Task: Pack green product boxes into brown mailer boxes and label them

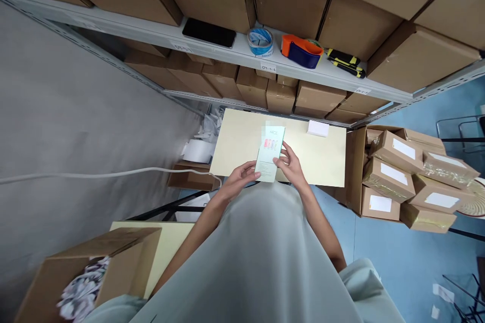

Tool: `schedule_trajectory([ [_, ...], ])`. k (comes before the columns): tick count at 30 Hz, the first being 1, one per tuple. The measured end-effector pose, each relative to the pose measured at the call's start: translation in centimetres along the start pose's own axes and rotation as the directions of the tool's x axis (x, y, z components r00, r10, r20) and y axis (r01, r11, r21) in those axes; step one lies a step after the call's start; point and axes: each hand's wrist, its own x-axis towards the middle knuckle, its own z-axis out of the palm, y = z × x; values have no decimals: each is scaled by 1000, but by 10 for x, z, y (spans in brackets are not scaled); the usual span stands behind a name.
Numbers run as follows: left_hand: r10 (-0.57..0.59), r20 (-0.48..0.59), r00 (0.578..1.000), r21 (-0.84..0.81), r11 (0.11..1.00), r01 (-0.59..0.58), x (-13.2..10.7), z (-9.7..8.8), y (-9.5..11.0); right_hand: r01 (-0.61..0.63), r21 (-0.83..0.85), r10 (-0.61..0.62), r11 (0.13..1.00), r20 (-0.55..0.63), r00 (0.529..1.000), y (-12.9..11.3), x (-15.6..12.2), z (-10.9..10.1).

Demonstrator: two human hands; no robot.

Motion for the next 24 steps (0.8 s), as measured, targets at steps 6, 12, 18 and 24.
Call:
schedule_trajectory([
  [6, 138, -356, 924, 225, 973, -59, 6, 24, -13, -6, -102, -12, 995, -179, 984, 15, 6, 7],
  [12, 369, -356, 859, 384, 895, -225, 3, 41, -7, 5, -120, -35, 993, -252, 967, 19, 9, 12],
  [18, 9, -116, 993, -53, 998, -15, -8, 19, -1, 64, 7, -62, 998, -156, 986, 18, -3, 4],
  [24, -13, -116, 993, -118, 993, -1, -9, 16, -14, 52, 23, -50, 998, -81, 995, 19, -5, 7],
])
